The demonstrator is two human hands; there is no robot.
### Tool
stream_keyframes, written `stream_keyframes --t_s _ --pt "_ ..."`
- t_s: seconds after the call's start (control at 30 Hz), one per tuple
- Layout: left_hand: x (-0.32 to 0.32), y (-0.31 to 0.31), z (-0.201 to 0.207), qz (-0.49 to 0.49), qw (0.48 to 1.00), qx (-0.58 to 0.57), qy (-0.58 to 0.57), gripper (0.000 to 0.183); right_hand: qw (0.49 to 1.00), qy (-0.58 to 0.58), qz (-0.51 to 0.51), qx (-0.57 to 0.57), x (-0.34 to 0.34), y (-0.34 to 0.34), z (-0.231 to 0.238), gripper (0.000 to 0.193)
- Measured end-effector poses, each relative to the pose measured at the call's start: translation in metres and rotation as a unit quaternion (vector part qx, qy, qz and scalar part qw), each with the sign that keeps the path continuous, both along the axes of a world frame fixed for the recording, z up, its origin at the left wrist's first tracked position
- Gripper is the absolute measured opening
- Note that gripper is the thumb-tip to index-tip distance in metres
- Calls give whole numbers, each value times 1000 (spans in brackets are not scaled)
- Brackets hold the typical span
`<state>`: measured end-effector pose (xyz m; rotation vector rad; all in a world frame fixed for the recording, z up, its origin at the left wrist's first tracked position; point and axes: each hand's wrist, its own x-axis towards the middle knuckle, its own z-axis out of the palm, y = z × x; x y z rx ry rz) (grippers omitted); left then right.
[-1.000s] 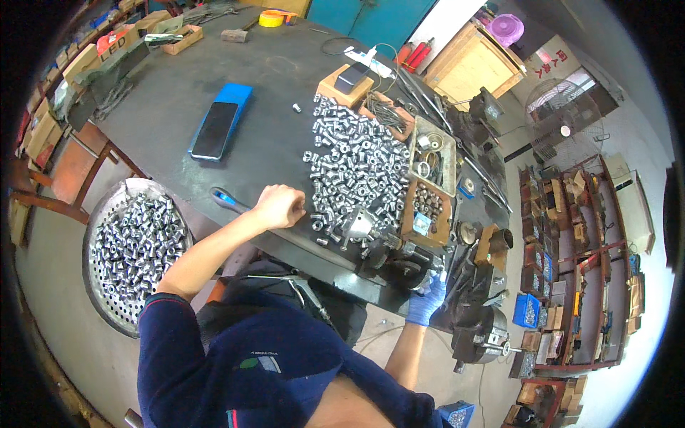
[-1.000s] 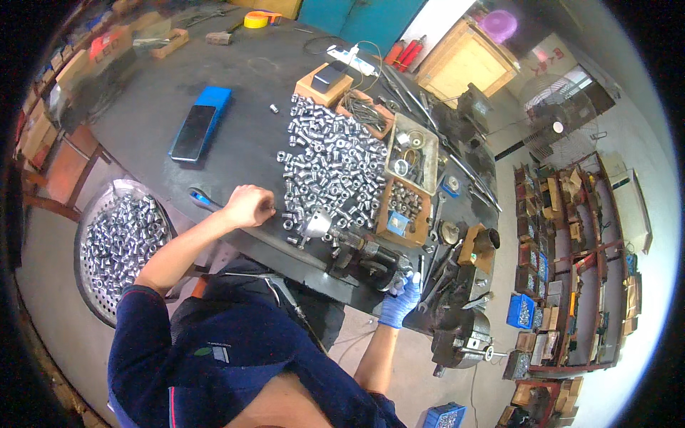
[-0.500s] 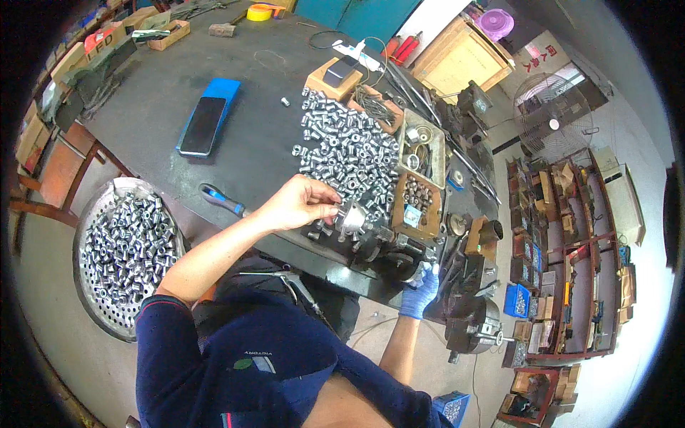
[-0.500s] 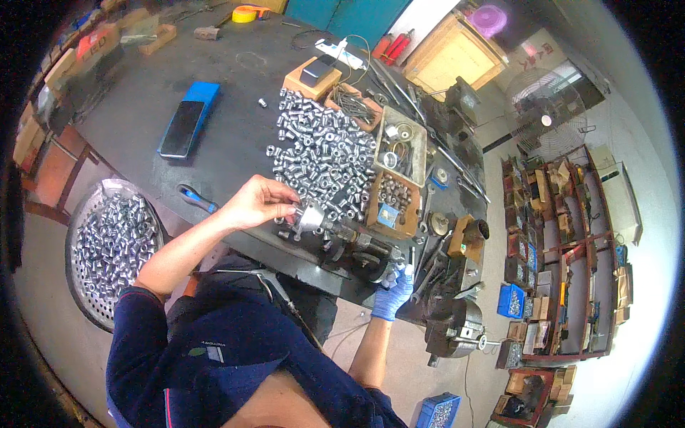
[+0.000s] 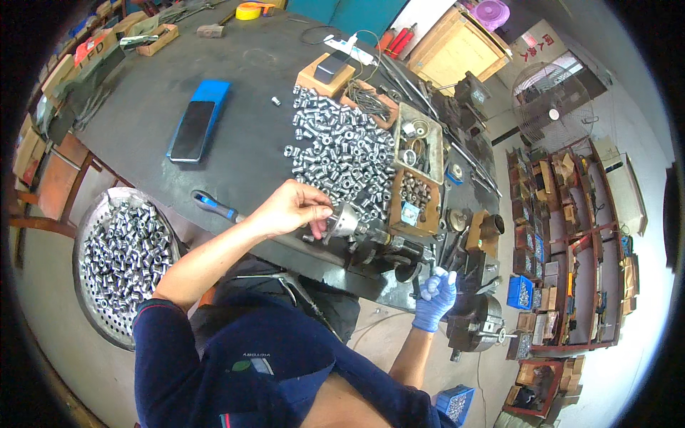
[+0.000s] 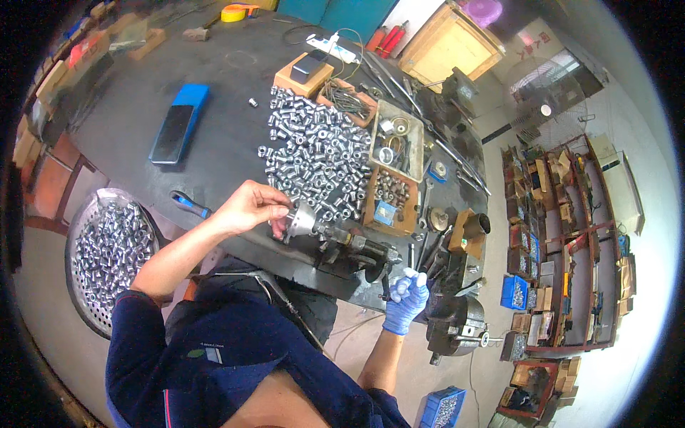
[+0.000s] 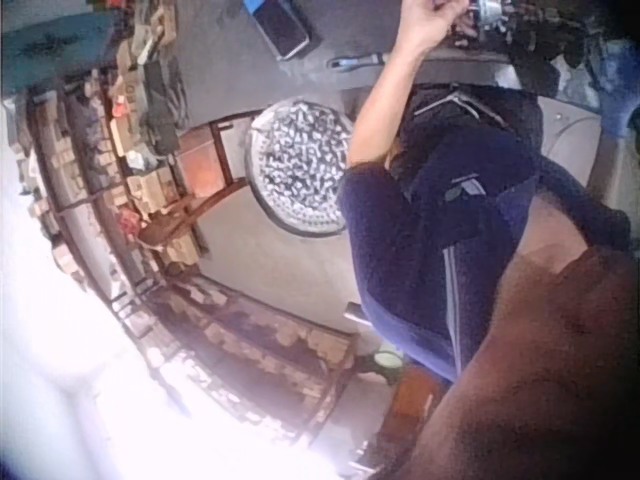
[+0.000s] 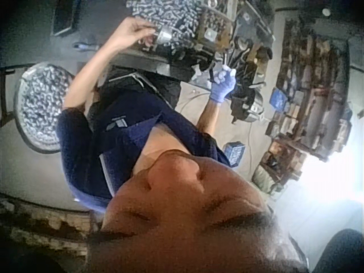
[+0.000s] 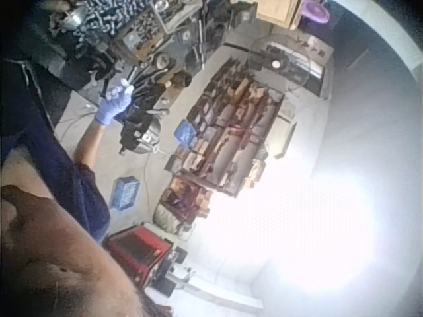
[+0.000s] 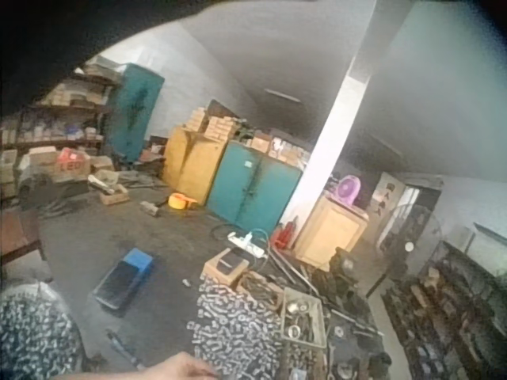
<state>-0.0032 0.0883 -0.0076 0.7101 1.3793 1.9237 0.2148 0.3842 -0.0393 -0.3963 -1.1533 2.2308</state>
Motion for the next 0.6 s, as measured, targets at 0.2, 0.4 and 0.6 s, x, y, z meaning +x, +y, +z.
stream_keyframes --t_s 0.2,0.4,0.6 --pt "3 1 7 -2 1000 -27 -14 11 1000 -8 10 -10 3 6 -8 36" --pt "1 -1 8 -11 996 -14 92 17 998 31 19 47 -8 5 28 40" --pt "4 -2 8 52 983 -17 176 19 978 111 143 -108 -71 51 35 46"
